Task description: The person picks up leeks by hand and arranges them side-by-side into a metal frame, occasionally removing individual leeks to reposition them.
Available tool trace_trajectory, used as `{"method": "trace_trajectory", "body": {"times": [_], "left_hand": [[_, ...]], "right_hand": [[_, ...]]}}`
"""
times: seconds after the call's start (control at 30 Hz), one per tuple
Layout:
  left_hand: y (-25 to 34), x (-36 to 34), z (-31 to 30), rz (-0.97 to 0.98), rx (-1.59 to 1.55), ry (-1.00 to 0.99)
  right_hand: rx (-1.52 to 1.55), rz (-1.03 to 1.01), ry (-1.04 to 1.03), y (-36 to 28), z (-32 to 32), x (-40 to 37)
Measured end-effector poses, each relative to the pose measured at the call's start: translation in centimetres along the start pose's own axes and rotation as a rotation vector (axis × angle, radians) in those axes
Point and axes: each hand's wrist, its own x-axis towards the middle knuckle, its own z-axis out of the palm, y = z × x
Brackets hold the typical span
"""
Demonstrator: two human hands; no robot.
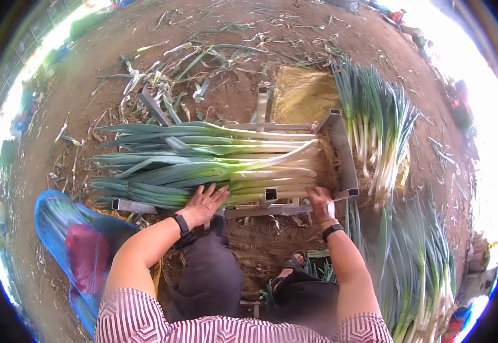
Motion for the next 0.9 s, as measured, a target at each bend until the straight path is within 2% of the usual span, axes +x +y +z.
{"method": "trace_trajectory", "body": {"times": [0.2,0.27,0.33,0.47,0.7,0.8,0.9], "left_hand": [[0.2,0.0,0.4,-0.015,-0.05,-0.055],[0.2,0.0,0.1,-0.019,-0.047,-0.094],[0.0,0.1,0.8,-0.003,-0.059,-0.052],[-0.1,-0.1,1.1,0.005,-0.045,-0.04],[-0.2,0.2,0.6,0.005,-0.054,-0.068],[-0.1,-0.1,-2.8,0.023,-0.03,-0.214],[-0.2,0.5,0.1,0.028,-0.068,-0.079]], "right_hand": [[-0.137,0.041,0.057,-0.9,-0.9,0.6],[-0.163,0.098,0.002,-1.2,-1.3,1.3],[-0.215,0.142,-0.03,-1.2,-1.5,2.1],[-0.394,0.089,-0.232,-1.1,-1.9,2.9],[-0.376,0.157,-0.283,-1.1,-1.6,2.5],[-0.395,0.111,-0.332,-0.5,-1.8,2.5],[-0.511,0.124,-0.482,-1.5,-1.8,3.9]]}}
